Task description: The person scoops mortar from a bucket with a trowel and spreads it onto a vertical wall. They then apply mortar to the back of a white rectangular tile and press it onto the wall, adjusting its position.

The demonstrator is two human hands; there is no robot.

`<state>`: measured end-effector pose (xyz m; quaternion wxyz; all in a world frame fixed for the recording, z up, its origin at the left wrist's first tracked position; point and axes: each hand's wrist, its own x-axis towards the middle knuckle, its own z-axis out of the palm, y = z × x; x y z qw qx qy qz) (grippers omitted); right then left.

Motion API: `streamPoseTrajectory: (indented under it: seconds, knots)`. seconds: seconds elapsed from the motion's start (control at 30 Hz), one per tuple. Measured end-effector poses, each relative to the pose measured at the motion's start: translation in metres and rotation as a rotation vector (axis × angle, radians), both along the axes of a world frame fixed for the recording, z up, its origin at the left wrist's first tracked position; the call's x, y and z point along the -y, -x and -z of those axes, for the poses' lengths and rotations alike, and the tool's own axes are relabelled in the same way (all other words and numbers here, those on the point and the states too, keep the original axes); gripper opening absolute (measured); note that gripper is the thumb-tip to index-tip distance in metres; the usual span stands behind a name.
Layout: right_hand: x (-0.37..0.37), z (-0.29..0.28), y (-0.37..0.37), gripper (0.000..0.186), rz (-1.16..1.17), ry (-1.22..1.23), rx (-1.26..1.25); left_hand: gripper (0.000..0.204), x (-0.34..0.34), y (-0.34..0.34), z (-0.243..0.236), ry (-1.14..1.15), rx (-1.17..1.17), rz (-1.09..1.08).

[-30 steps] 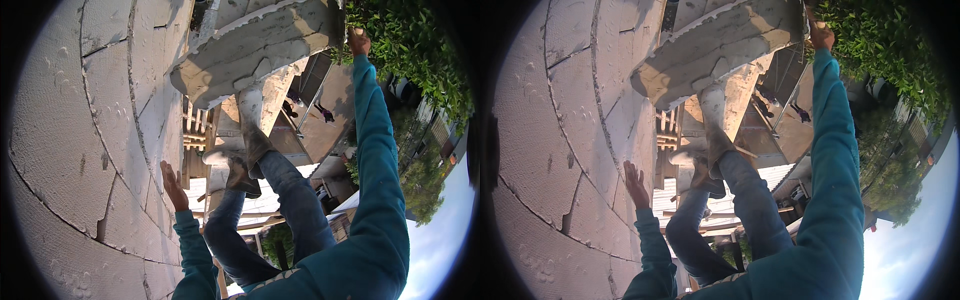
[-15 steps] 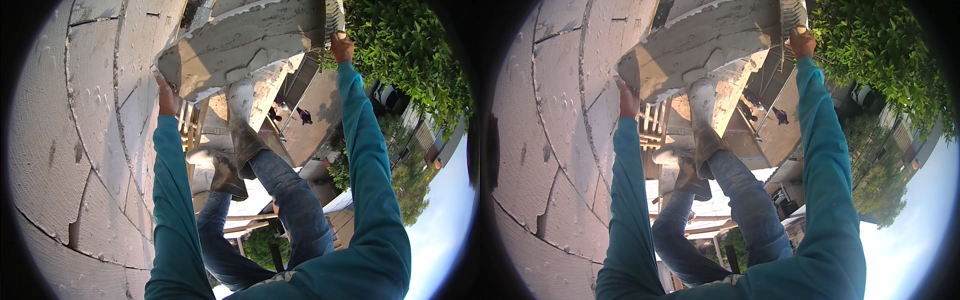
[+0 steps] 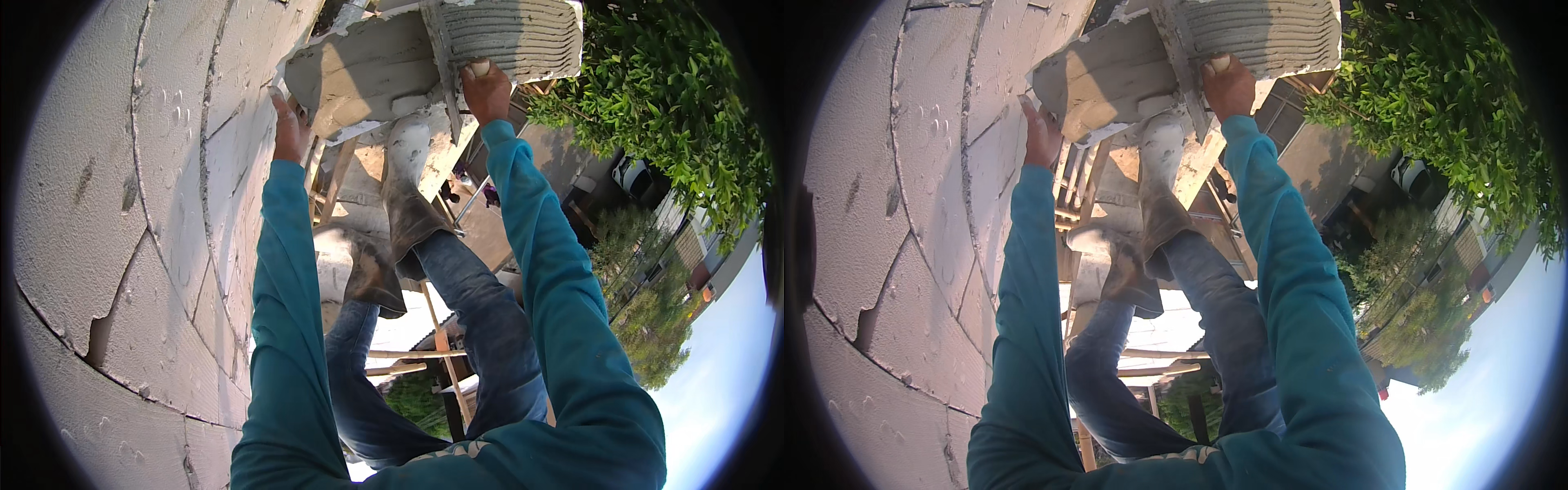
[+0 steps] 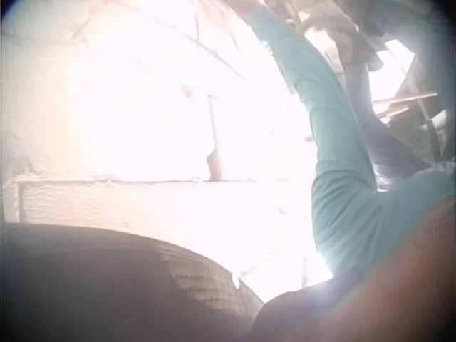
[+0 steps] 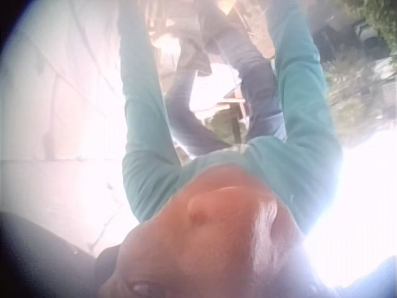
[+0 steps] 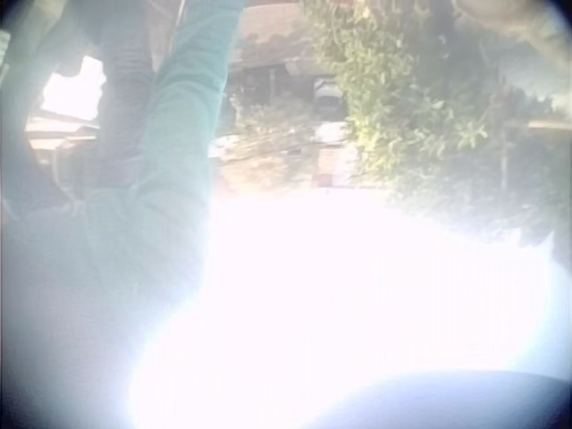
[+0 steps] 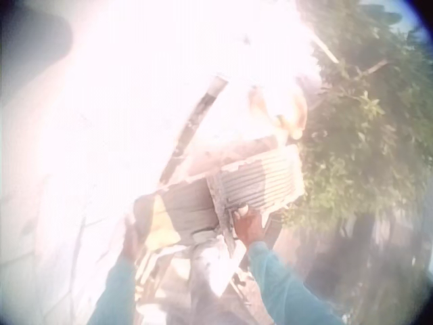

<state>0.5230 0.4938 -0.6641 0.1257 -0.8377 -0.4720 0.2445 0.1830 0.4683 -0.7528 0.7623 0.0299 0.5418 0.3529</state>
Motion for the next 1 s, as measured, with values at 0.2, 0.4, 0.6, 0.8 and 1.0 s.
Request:
streamPoseTrajectory:
  seconds: [0.2,0.4,0.6,0.8,1.0]
  knots:
    - [0.028,-0.003,0.078,0.026,-0.022,0.031,-0.093,0.108,-0.002,-0.007,-0.015,-0.058,0.015,0.017]
    - [0.040,-0.009,0.135,0.031,-0.045,0.088,-0.111,0.105,-0.001,-0.004,-0.020,-0.038,0.046,0.011]
    - [0.050,-0.011,0.174,0.032,-0.046,0.090,-0.215,0.104,0.001,0.011,-0.008,0.011,0.094,0.032]
    - [0.068,-0.006,0.200,0.035,0.000,0.132,-0.238,0.099,0.001,0.018,-0.006,0.033,0.155,0.035]
    - [0.086,-0.003,0.199,0.025,-0.020,0.080,-0.344,0.095,0.001,0.020,-0.006,0.079,0.187,-0.018]
